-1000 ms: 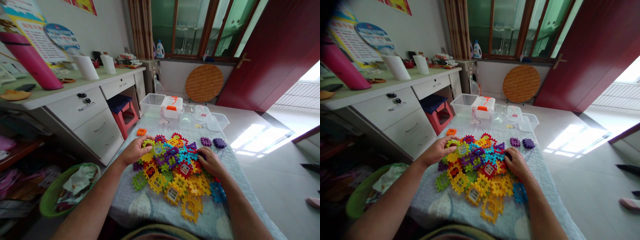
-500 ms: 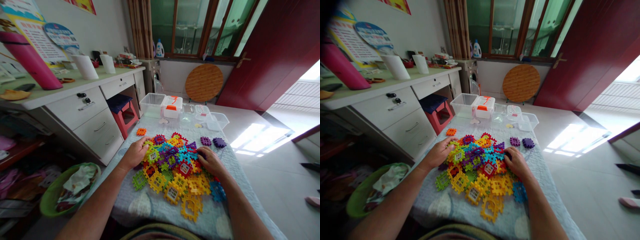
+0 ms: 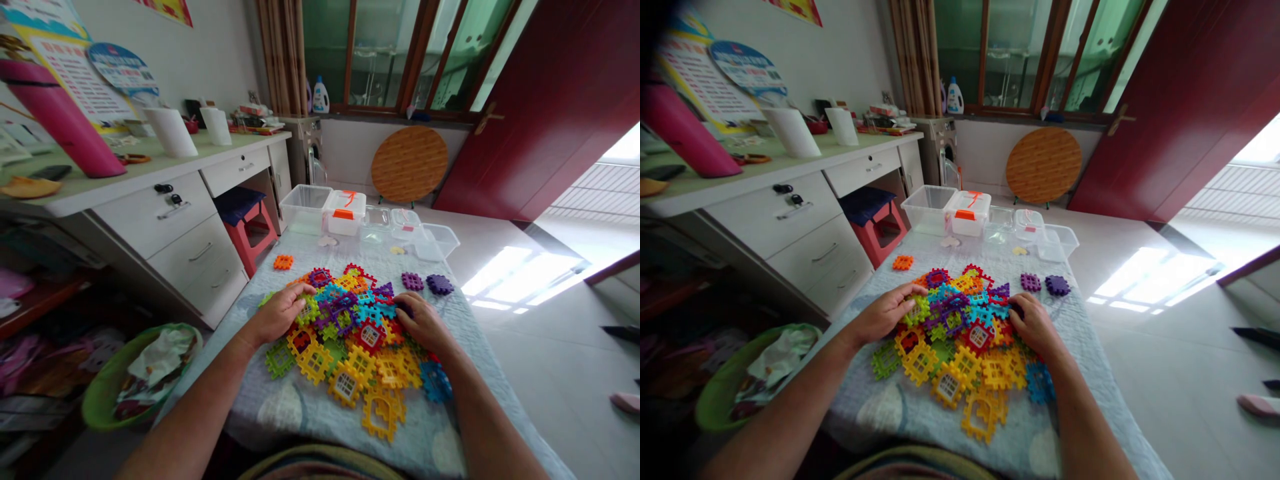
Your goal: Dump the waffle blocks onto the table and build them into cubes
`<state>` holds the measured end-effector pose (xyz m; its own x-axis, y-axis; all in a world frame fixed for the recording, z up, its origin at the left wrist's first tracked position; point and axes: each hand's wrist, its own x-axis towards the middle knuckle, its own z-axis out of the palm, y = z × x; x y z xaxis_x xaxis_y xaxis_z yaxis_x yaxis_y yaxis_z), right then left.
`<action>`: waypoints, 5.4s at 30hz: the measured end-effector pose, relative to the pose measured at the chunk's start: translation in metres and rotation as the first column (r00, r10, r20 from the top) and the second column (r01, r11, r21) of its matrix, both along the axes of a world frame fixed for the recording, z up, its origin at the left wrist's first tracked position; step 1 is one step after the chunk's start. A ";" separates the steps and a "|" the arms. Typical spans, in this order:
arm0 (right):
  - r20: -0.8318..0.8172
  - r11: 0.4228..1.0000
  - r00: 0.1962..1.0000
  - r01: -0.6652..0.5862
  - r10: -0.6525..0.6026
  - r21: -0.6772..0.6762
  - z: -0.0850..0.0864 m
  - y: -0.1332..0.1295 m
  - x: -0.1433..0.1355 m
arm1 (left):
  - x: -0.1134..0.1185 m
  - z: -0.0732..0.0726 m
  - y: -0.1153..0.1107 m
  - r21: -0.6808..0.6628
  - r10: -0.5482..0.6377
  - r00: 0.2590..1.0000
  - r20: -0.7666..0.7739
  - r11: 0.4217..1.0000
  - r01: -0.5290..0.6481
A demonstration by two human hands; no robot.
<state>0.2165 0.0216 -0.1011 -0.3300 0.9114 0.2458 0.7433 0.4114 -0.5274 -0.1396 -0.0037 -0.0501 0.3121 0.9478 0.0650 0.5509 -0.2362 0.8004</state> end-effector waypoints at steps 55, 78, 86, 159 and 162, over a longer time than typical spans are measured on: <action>0.012 1.000 1.000 0.002 -0.002 -0.001 0.002 -0.001 -0.002 | -0.006 0.015 -0.008 -0.059 0.030 0.977 -0.213 0.997 -0.044; -0.013 1.000 1.000 0.000 0.000 0.010 0.004 -0.002 -0.002 | -0.026 0.012 0.047 0.253 0.119 0.948 -0.297 0.967 -0.042; -0.015 1.000 1.000 0.006 -0.006 -0.005 0.002 -0.001 -0.001 | -0.037 -0.008 0.138 0.257 0.081 0.849 -0.523 0.964 0.066; -0.138 0.994 0.985 0.111 -0.108 0.011 0.011 -0.006 -0.005 | 0.133 -0.002 0.125 -0.161 -0.505 0.747 -0.433 0.858 0.487; -0.103 0.999 0.994 0.045 -0.047 -0.021 0.012 -0.005 -0.009 | 0.138 0.000 0.112 -0.160 -0.519 0.744 -0.420 0.850 0.502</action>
<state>0.2075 0.0163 -0.0889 -0.2612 0.9298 0.2593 0.7021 0.3673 -0.6100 -0.0015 0.1078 -0.0501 0.7369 0.6375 -0.2250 0.6437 -0.5600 0.5216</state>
